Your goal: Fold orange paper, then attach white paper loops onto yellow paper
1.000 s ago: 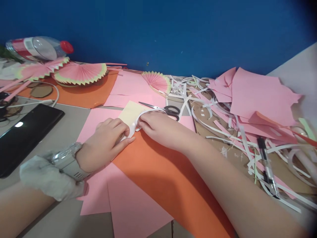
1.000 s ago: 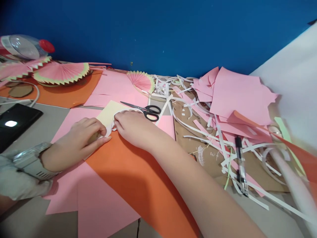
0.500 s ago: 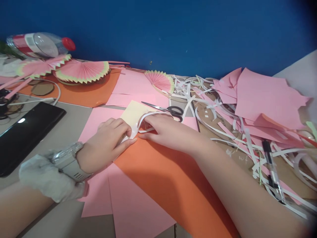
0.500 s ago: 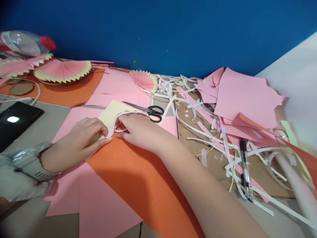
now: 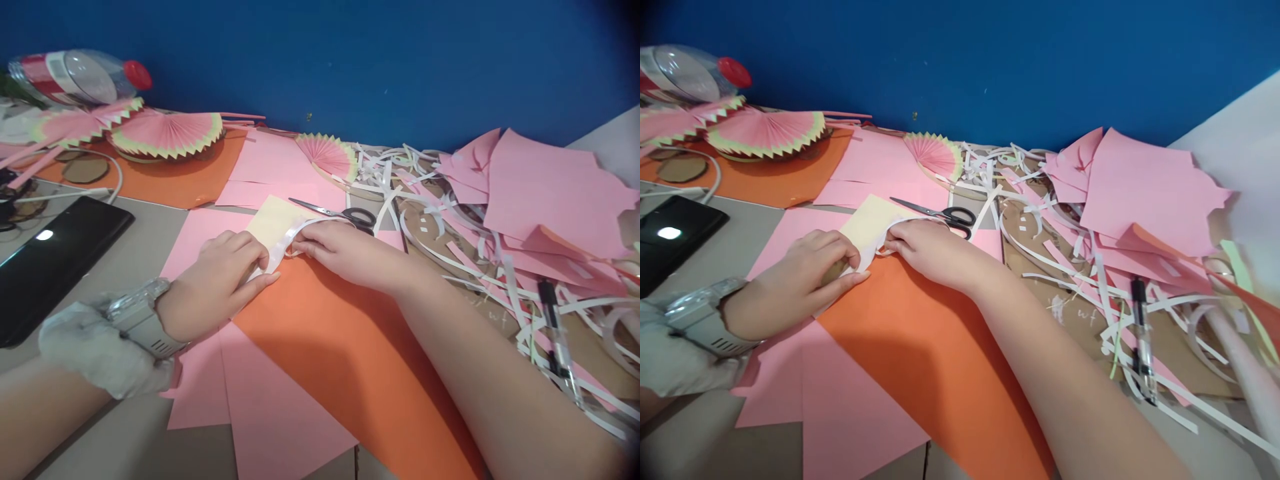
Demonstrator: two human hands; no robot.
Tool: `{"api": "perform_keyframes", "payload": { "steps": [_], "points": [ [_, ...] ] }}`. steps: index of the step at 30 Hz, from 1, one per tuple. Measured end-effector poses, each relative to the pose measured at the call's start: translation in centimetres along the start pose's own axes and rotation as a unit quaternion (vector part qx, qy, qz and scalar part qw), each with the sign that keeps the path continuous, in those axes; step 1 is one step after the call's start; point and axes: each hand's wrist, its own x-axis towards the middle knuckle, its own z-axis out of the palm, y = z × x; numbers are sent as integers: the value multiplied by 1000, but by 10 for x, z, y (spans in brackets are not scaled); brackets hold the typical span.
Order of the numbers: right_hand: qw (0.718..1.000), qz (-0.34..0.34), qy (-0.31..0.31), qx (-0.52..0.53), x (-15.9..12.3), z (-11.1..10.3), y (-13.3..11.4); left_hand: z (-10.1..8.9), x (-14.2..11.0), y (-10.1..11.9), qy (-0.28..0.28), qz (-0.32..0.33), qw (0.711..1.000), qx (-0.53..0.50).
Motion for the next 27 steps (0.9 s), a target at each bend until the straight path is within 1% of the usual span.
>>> {"api": "perform_keyframes", "payload": {
  "steps": [8, 10, 13, 15, 18, 21, 24, 27],
  "points": [
    [999, -19, 3, 49, 0, 1, 4, 0, 0, 0, 5, 2, 1000, 2],
    [998, -11, -2, 64, -1, 0, 3, 0, 0, 0, 5, 2, 1000, 2],
    [997, 19, -2, 79, -3, -2, -3, 0, 0, -1, 3, 3, 1000, 3],
    [996, 49, 7, 69, -5, 0, -10, 0, -1, -1, 2, 4, 1000, 5],
    [994, 91, 49, 24, -4, 7, -21, 1, 0, 0, -1, 4, 1000, 11],
    [990, 114, 81, -26, -1, 15, -29, 1, -1, 0, 3, 4, 1000, 20],
    [989, 107, 87, -50, 1, 19, -33, -2, -5, 3, 13, 1, 999, 34],
    [993, 75, 87, -23, 1, 21, -34, -8, -18, 7, 10, 21, 997, 78]
  ]
}}
